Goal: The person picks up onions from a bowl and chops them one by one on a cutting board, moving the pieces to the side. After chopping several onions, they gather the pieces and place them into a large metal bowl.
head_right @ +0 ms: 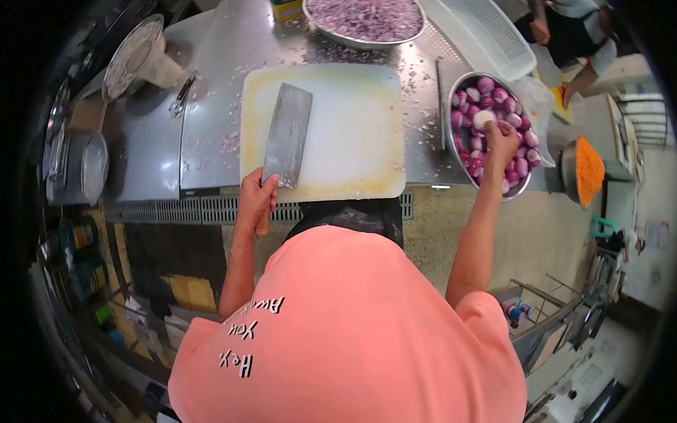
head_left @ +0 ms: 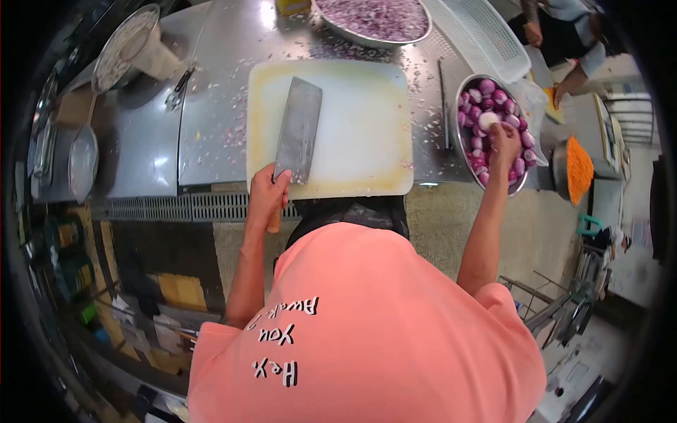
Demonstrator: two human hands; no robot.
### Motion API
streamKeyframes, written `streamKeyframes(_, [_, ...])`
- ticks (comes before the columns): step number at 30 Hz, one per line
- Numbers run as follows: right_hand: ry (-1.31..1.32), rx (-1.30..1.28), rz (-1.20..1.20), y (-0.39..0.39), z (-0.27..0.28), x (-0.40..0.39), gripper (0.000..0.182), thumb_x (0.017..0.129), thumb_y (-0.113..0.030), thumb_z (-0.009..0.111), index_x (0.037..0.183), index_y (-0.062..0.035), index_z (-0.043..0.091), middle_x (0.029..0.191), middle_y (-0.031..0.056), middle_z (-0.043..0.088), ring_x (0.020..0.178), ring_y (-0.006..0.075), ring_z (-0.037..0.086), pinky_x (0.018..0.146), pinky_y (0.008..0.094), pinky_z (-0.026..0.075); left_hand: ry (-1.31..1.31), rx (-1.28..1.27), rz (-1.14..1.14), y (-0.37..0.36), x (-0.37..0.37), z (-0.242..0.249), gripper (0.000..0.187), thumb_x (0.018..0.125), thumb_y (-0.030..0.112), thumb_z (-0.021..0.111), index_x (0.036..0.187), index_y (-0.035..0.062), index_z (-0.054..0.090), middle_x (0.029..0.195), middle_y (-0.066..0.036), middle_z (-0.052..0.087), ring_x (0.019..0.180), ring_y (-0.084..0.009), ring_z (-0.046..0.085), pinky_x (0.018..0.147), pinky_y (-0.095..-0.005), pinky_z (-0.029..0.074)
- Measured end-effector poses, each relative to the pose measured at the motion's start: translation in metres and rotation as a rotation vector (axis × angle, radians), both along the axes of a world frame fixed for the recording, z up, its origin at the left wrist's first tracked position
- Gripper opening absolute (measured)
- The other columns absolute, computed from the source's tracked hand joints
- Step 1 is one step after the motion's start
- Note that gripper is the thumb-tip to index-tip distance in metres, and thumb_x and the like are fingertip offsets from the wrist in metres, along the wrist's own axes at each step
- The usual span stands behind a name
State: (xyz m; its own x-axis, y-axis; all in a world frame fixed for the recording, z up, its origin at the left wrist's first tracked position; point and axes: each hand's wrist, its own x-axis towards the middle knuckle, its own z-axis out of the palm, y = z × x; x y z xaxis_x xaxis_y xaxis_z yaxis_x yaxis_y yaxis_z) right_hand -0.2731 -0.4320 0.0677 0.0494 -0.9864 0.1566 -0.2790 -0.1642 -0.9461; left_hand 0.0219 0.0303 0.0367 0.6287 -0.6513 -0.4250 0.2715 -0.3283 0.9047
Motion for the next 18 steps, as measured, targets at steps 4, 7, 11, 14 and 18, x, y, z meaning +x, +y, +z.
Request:
streamKeyframes(4, [-0.095,0.064,0.323,0.084,0.034,0.077,0.032,0.078,0.001,0.071,0.11,0.0015,0.066,0.102,0.0104,0.069,0.085,0.0175,0.067,0.07,0.03,0.058,-0.235,0.185,-0.076,0.0,0.007,0.035,0.02,0.092,0.016,0.061,0.094,-0.0031,0.06,0.067,-0.008,0.059,0.047,-0.0147,0.054,0.044,-0.0319,0.043])
streamKeyframes(7, [-0.054,0.312,0.685,0.141,-0.002,0.142,0.031,0.075,0.001,0.068,0.106,0.0014,0.068,0.1,0.0112,0.069,0.083,0.0191,0.068,0.07,0.0304,0.057,-0.352,0.237,-0.135,-0.01,0.0,0.036,0.023,0.091,0.015,0.061,0.1,-0.0058,0.058,0.073,-0.017,0.064,0.054,-0.0286,0.061,0.053,-0.0392,0.047])
streamKeyframes(11, [0.147,0.193,0.835,0.191,-0.049,0.195,0.025,0.075,-0.001,0.068,0.099,0.001,0.069,0.1,0.0124,0.069,0.081,0.0194,0.068,0.069,0.0296,0.057,-0.561,0.261,-0.163,-0.018,-0.006,0.042,0.03,0.091,0.012,0.056,0.114,-0.0071,0.053,0.08,-0.029,0.064,0.072,-0.0481,0.062,0.067,-0.0507,0.048])
streamKeyframes(14, [0.194,-0.027,0.809,0.208,-0.047,0.201,0.018,0.077,-0.003,0.067,0.095,0.0005,0.069,0.099,0.0131,0.068,0.082,0.0221,0.068,0.069,0.0322,0.057,-0.72,0.342,-0.248,-0.018,-0.005,0.062,0.029,0.091,0.008,0.054,0.116,-0.0069,0.05,0.075,-0.029,0.063,0.072,-0.049,0.062,0.065,-0.0533,0.046])
streamKeyframes(18, [0.191,-0.152,0.778,0.223,-0.03,0.194,0.01,0.08,-0.004,0.063,0.088,0.0,0.068,0.094,0.0138,0.066,0.085,0.0302,0.066,0.073,0.0385,0.055,-0.77,0.384,-0.341,-0.013,-0.014,0.094,0.026,0.091,0.004,0.054,0.114,-0.0072,0.049,0.066,-0.027,0.059,0.067,-0.0489,0.06,0.06,-0.0544,0.044])
